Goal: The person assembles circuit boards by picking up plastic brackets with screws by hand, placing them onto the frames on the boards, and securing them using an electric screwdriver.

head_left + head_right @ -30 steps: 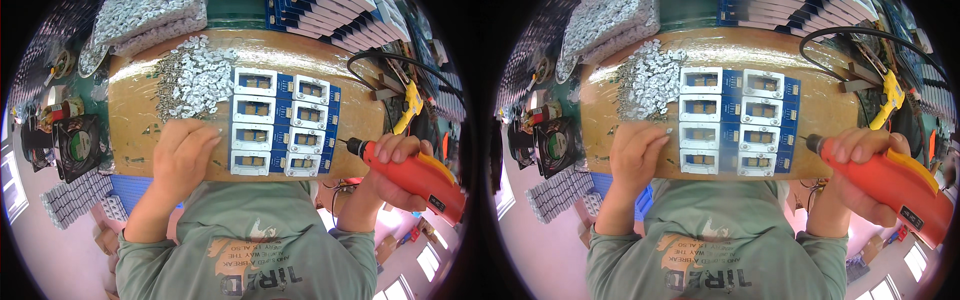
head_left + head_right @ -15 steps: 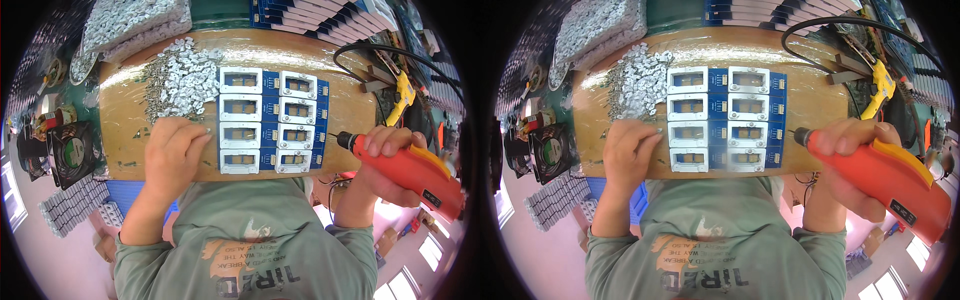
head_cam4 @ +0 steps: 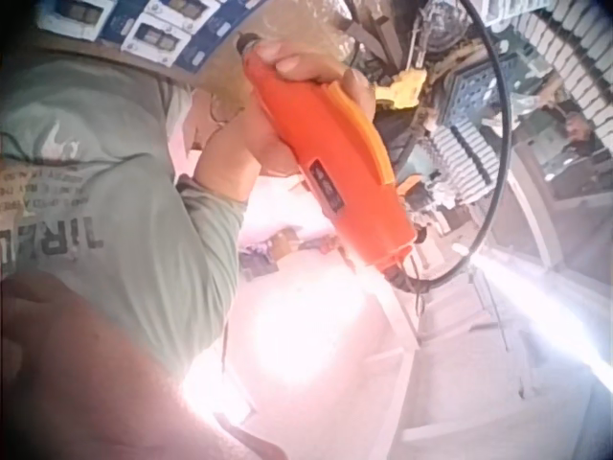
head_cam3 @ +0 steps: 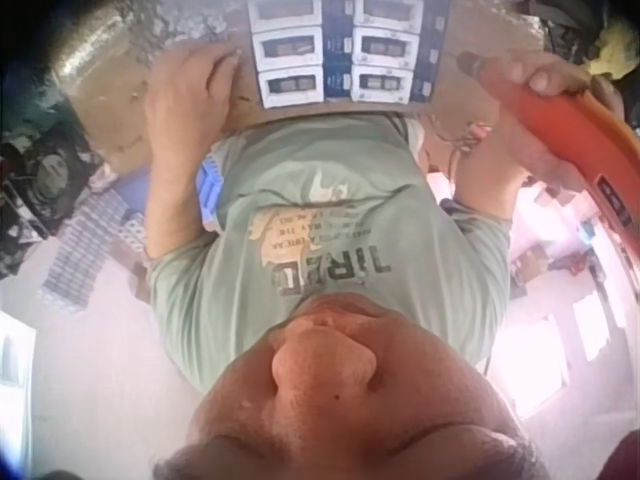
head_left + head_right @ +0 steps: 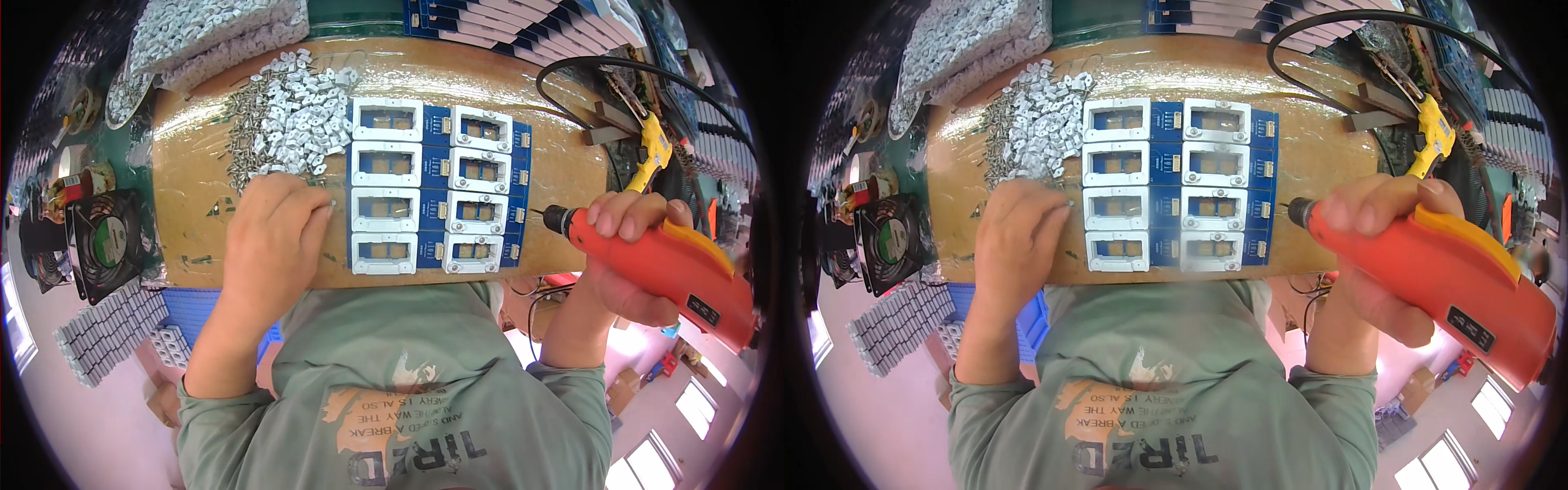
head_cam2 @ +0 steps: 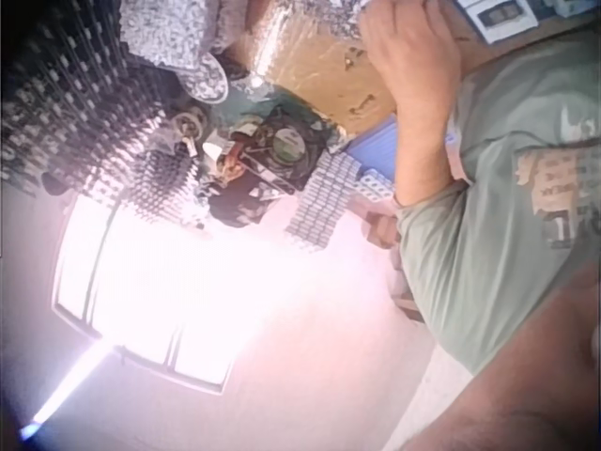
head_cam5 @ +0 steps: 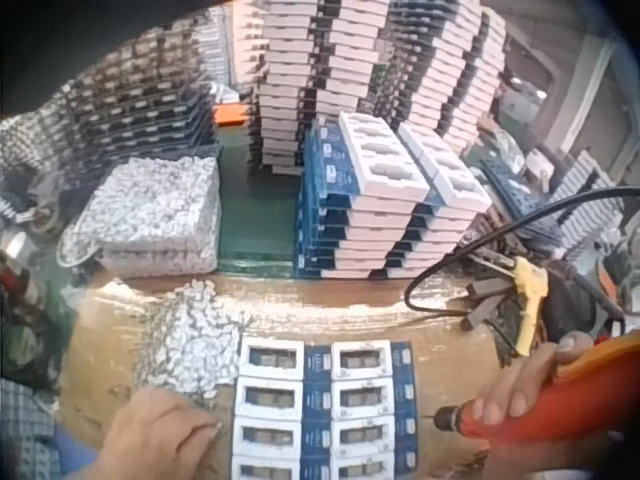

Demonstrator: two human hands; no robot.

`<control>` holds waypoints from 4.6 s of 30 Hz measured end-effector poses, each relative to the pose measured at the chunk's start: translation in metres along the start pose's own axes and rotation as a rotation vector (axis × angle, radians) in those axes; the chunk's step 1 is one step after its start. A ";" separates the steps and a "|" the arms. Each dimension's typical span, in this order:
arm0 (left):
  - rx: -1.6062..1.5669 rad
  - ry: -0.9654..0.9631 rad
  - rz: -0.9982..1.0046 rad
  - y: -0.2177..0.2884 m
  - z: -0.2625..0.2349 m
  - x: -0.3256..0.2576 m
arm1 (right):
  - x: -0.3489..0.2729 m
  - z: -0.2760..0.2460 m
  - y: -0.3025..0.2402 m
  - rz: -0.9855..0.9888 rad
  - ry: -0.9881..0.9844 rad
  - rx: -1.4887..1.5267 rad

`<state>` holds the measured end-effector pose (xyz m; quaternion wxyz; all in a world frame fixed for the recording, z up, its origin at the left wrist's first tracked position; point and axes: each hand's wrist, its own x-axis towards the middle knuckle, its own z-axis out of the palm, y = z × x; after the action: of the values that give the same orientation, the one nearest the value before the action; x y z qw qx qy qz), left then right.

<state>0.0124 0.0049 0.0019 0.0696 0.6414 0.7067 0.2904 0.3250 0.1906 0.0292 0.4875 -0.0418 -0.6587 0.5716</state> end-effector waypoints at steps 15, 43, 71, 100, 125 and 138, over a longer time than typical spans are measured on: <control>-0.307 -0.073 0.137 0.049 0.027 -0.022 | 0.022 0.089 -0.030 0.173 -0.169 0.280; -0.374 0.082 0.165 0.046 0.052 -0.029 | 0.026 0.133 -0.018 0.219 -0.312 0.161; -0.382 -0.070 0.237 0.051 0.045 -0.017 | 0.030 0.098 -0.016 0.104 -0.252 0.123; -0.019 -0.052 -0.009 0.002 0.006 0.007 | 0.024 0.062 0.027 0.160 -0.027 0.254; -0.061 0.033 -0.014 -0.008 -0.006 -0.017 | 0.025 0.060 0.025 0.137 -0.087 0.242; -0.047 -0.024 0.001 -0.001 -0.004 -0.015 | 0.026 0.062 0.022 0.181 -0.071 0.246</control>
<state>0.0122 -0.0110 0.0002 0.0929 0.6433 0.6985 0.2994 0.2581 0.1699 0.0353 0.4118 -0.0208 -0.5942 0.6906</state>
